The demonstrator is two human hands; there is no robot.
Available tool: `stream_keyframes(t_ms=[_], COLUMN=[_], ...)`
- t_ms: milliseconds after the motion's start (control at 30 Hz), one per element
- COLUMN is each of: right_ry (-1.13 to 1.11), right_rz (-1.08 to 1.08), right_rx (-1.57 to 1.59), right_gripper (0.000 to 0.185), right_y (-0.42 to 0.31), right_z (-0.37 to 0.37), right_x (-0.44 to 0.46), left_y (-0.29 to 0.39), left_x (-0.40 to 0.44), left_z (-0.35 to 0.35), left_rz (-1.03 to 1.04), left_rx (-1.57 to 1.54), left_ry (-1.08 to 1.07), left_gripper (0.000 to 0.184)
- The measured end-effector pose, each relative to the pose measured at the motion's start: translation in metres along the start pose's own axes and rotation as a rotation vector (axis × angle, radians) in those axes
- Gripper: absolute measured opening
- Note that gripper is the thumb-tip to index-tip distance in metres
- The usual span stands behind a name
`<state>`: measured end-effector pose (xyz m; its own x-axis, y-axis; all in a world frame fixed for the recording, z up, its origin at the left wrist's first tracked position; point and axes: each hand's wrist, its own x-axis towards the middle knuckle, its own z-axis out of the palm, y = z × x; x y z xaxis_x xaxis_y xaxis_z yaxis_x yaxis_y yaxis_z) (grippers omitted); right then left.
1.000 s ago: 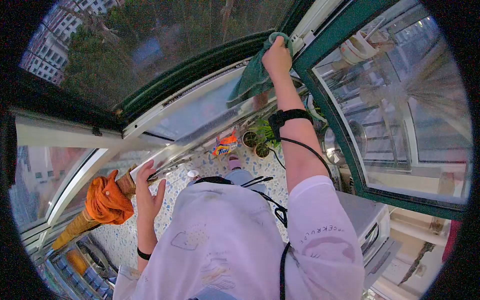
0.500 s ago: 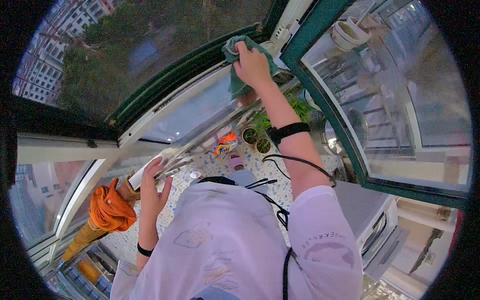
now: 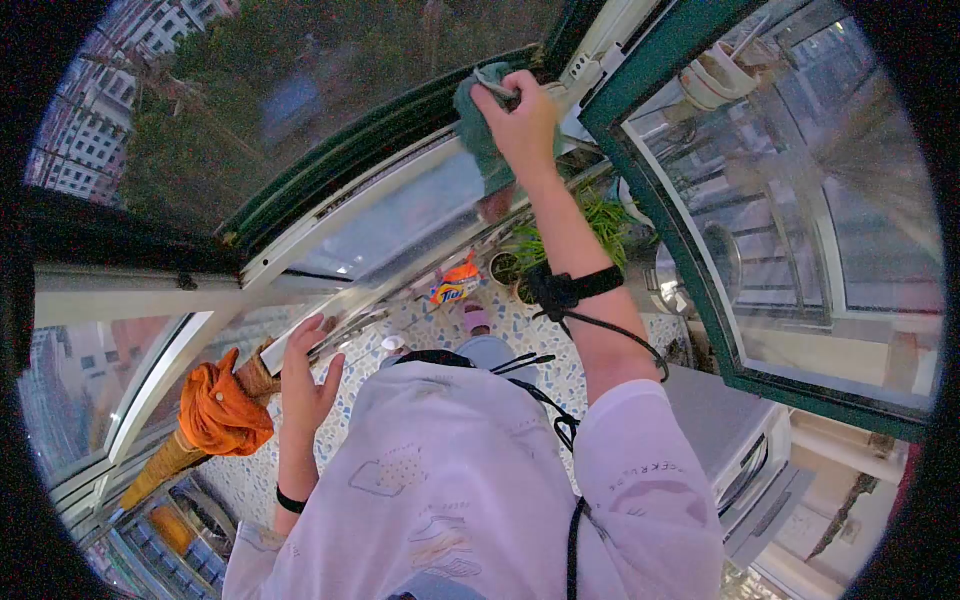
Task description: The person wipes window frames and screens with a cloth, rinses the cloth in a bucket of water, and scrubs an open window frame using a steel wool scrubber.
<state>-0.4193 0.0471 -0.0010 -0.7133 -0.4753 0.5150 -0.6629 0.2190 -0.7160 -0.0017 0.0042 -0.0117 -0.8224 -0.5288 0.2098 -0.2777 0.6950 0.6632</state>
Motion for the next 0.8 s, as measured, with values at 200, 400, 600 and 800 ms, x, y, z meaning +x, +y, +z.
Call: stream_keyframes(t_ms=[200,400,600,800], right_ry=[0.262,0.245,0.021,-0.214], right_rz=[0.46,0.181,0.25,0.212], right_rx=[0.137,-0.334,-0.555,-0.872], right_gripper=[0.05,0.067,0.089,0.095], right_y=[0.045,0.038,0.054,0.039], right_z=[0.019,0.025,0.019,-0.002], right_x=[-0.003,0.015,0.042,0.04], left_y=[0.001,-0.002,0.003,0.0], left_x=[0.004,-0.004,-0.009,-0.017], left_z=[-0.004,-0.006,-0.012,-0.008], left_rz=[0.036,0.022,0.0,-0.053], left_rx=[0.023,0.039,0.055,0.021], left_ry=[0.074,0.107,0.099,0.118], left_gripper=[0.04,0.039,0.038,0.039])
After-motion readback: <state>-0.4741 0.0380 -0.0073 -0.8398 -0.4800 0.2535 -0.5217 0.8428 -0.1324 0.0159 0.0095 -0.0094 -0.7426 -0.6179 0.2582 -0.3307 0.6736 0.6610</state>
